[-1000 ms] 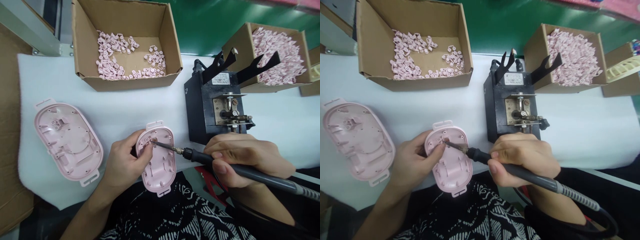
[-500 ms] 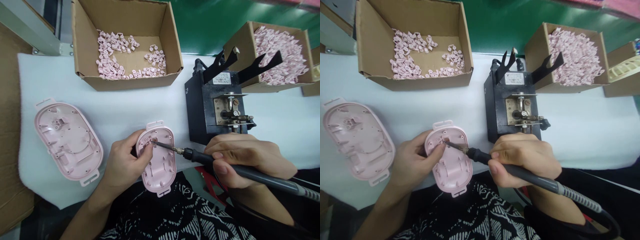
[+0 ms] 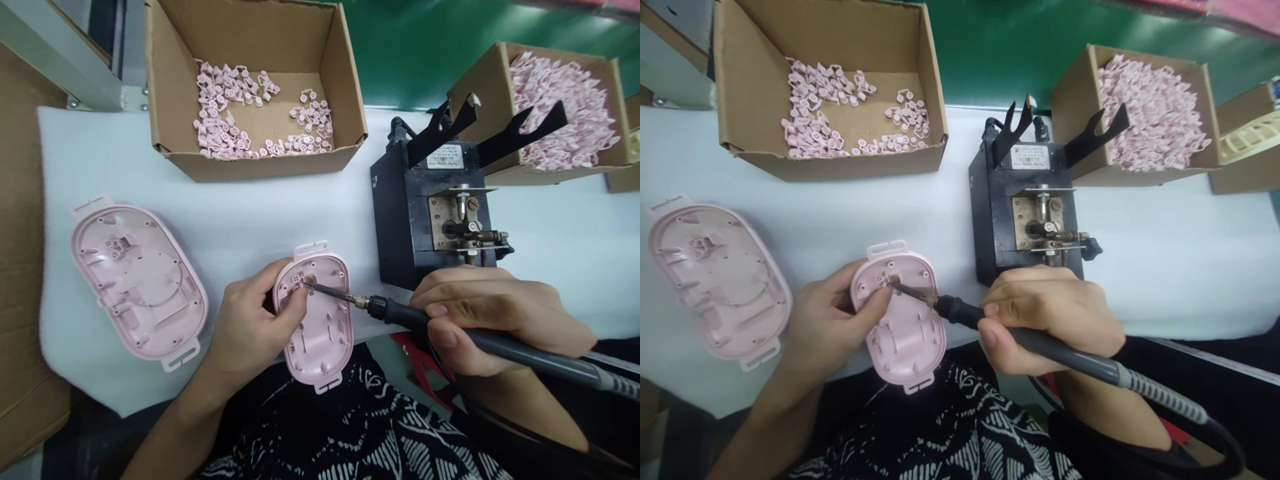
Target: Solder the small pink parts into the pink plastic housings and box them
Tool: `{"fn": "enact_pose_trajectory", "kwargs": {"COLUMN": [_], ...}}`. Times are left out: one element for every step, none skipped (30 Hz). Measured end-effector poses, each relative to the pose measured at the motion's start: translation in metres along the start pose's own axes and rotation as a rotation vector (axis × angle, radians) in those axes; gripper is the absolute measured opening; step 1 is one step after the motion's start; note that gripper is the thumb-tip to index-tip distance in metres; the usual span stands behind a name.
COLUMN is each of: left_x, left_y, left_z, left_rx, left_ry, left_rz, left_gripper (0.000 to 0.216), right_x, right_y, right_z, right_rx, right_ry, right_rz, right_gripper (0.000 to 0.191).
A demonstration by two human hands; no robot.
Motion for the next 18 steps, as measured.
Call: {"fn": "enact_pose_trajectory", "kwargs": {"left_x": [0.0001,0.0003,0.0005,0.0007,0.0007,0.0008,0.0008,0.0007,0.0006,0.0006,0.0007,0.0007,0.0009,0.0014,0.0019,0.0024,0.0029,0.0032], "left_y": [0.0001,0.0001,0.0000,-0.0001,-0.0002,-0.0004,-0.0005,-0.0007,-0.0008,-0.0009,-0.0010,-0.0009,-0.0008,-0.0006,-0.0002,0.0002,0.0006,0.0009], "left_z": [-0.0003,-0.0004,-0.0004,-0.0003,-0.0002,0.0001,0.0006,0.0011,0.0017,0.0021,0.0024,0.0024,0.0022,0.0018,0.0011,0.0002,-0.0009,-0.0018], "left_rx": [0.000,-0.001,-0.004,-0.005,-0.004,-0.004,-0.004,-0.005,-0.006,-0.006,-0.008,-0.007,-0.006,-0.006,-0.005,-0.004,-0.003,-0.003], "left_ry": [-0.003,-0.002,0.001,0.006,0.010,0.013,0.014,0.014,0.013,0.014,0.013,0.011,0.009,0.007,0.004,0.001,-0.002,-0.004], "left_rz": [0.001,0.005,0.011,0.015,0.018,0.021,0.024,0.024,0.023,0.022,0.021,0.017,0.014,0.013,0.011,0.011,0.012,0.013], "left_gripper": [0.023,0.023,0.022,0.022,0.023,0.023,0.024,0.024,0.023,0.023,0.023,0.023,0.023,0.023,0.023,0.023,0.022,0.022], "right_x": [0.0003,0.0009,0.0016,0.0021,0.0023,0.0023,0.0023,0.0022,0.0019,0.0010,-0.0002,-0.0011,-0.0015,-0.0021,-0.0024,-0.0021,-0.0013,-0.0009], "right_y": [0.0007,0.0014,0.0021,0.0026,0.0031,0.0033,0.0033,0.0032,0.0028,0.0024,0.0018,0.0012,0.0006,0.0001,-0.0004,-0.0007,-0.0008,-0.0008], "right_z": [-0.0001,-0.0002,-0.0007,-0.0013,-0.0019,-0.0022,-0.0023,-0.0021,-0.0017,-0.0014,-0.0013,-0.0013,-0.0008,-0.0006,-0.0001,0.0007,0.0014,0.0013], "right_rx": [-0.003,-0.008,-0.008,-0.006,-0.003,-0.003,-0.005,-0.009,-0.014,-0.016,-0.012,-0.010,-0.018,-0.026,-0.041,-0.066,-0.088,-0.094], "right_ry": [-0.003,-0.006,-0.014,-0.023,-0.034,-0.046,-0.055,-0.053,-0.043,-0.027,-0.012,0.003,0.017,0.024,0.029,0.034,0.039,0.040], "right_rz": [0.014,0.035,0.054,0.067,0.071,0.071,0.068,0.063,0.056,0.043,0.028,0.023,0.032,0.039,0.050,0.068,0.088,0.091], "right_gripper": [0.020,0.020,0.021,0.021,0.020,0.020,0.020,0.021,0.022,0.023,0.023,0.023,0.022,0.022,0.022,0.022,0.021,0.021]}}
Point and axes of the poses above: each hand's wrist, its own y-axis away from the middle knuckle, its own z-axis out of the palm, x = y × z, the point moved 5 cm from there along -y, towards the middle knuckle, and after that the axes turned 3 degrees about z, right-handed, at the moved point
